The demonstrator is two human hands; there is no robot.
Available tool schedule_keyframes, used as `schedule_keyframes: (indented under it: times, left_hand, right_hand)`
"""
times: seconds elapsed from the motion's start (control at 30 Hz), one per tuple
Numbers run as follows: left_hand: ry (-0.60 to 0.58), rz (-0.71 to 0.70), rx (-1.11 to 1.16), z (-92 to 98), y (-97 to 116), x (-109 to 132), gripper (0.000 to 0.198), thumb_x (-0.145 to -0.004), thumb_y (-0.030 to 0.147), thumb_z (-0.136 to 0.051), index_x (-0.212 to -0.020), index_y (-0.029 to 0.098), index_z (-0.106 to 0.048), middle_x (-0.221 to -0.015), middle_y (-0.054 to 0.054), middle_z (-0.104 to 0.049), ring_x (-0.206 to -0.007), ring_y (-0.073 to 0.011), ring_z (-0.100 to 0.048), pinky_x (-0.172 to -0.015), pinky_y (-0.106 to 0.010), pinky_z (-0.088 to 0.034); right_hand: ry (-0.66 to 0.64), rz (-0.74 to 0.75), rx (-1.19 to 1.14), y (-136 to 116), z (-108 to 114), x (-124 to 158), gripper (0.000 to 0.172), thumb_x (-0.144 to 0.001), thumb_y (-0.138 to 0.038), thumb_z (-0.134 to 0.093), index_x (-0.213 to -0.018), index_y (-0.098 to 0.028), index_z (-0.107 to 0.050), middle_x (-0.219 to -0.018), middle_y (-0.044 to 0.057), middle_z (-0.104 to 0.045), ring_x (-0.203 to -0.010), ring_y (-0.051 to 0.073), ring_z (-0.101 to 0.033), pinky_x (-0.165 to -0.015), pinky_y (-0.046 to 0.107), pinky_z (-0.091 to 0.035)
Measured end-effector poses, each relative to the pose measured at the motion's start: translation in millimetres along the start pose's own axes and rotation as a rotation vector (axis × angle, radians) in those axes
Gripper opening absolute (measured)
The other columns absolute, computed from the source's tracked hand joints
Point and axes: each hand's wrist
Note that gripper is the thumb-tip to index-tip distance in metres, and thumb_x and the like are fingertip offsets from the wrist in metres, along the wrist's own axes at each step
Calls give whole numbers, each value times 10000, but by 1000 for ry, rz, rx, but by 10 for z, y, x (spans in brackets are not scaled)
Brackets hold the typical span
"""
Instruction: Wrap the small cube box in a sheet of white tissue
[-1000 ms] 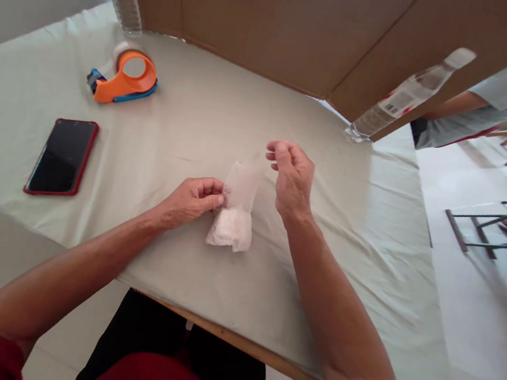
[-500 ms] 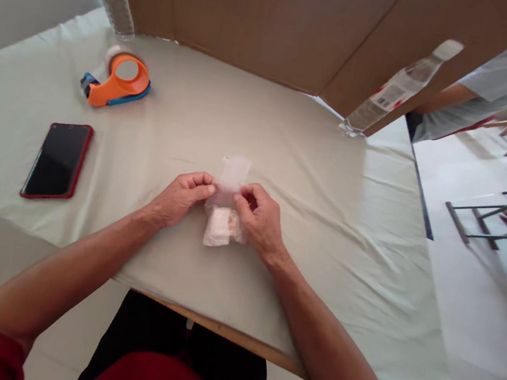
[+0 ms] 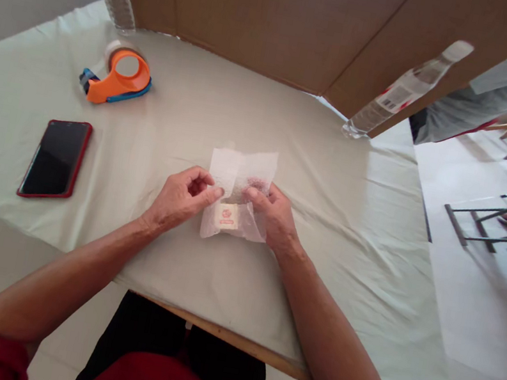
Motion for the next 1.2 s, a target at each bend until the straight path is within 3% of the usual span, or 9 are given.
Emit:
schedule_keyframes:
  times: [0.1,0.17,0.33,0.47,0.67,0.83,0.93,1.1,1.2]
  left_hand:
    - [-94,-5,-140,-2,27,23,379,-678,477,-804,-870,194,-642,-704,35,-539,-616,-118,-479,-582,-250,-395]
    - [-109,-6,-197,2,22,14,315,-681,424,-784,-843,195,-640,-684,39,-553,-604,-117,-484,-574,-247,-390]
    - [-17,42,-102,60,-3,-31,114,-734,291,-636,-708,184,-610,-625,25,-584,-574,-118,-521,-539,-241,-392]
    - [74,29,10,102,11,-28,210,-774,379,-680,-737,184,-611,-645,17,-586,-588,-127,-559,-541,-240,-423]
    - [-43,-19,-159,65,-5,-19,371,-703,427,-795,-967,190,-686,-805,3,-632,-665,-129,-543,-605,-244,-441]
    - [-57,10,-178,38,-25,-39,142,-754,307,-662,-816,180,-679,-688,19,-606,-588,-109,-486,-561,-239,-388]
    - [25,70,-42,67,-7,-66,139,-713,314,-661,-694,181,-623,-586,34,-546,-533,-100,-449,-506,-232,-343]
    - [56,356,380,165,2,-176,203,-624,343,-680,-642,199,-538,-555,32,-531,-471,-108,-478,-442,-230,-373]
    - [89,395,383,194,-25,-222,198,-650,345,-665,-656,194,-539,-584,15,-550,-486,-112,-491,-430,-228,-369]
  right_hand:
    - [16,-1,135,-13,-14,-7,346,-678,-460,-795,-871,-184,-717,-772,3,-700,-702,156,-626,-691,301,-500]
    - [36,0,124,5,-20,-2,326,-694,-475,-762,-835,-185,-714,-727,-7,-681,-660,142,-603,-657,290,-490]
    - [127,25,-28,40,20,-24,372,-658,-513,-809,-827,-195,-715,-732,0,-692,-650,132,-604,-628,272,-499]
    - [155,81,-26,9,84,-81,380,-673,-538,-802,-826,-203,-712,-732,8,-687,-665,147,-611,-630,287,-516]
    - [112,86,-7,-21,88,-63,343,-688,-518,-786,-785,-199,-707,-754,9,-692,-685,143,-607,-642,281,-495]
    - [107,128,44,9,94,-71,334,-704,-524,-756,-792,-204,-718,-754,6,-694,-697,142,-605,-653,281,-488]
    - [199,151,55,24,168,-122,330,-697,-510,-763,-806,-202,-716,-709,-8,-670,-619,122,-565,-596,270,-465]
    - [290,182,75,31,341,-247,282,-683,-457,-768,-737,-206,-653,-593,-45,-574,-519,109,-495,-513,266,-462]
    - [326,190,77,47,430,-312,283,-673,-422,-759,-810,-202,-646,-647,-45,-581,-559,112,-526,-516,259,-476]
Point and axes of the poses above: each hand's wrist, its own x-axis away from the middle knuckle, its own z-axis out of the back of the hand, y = z × x
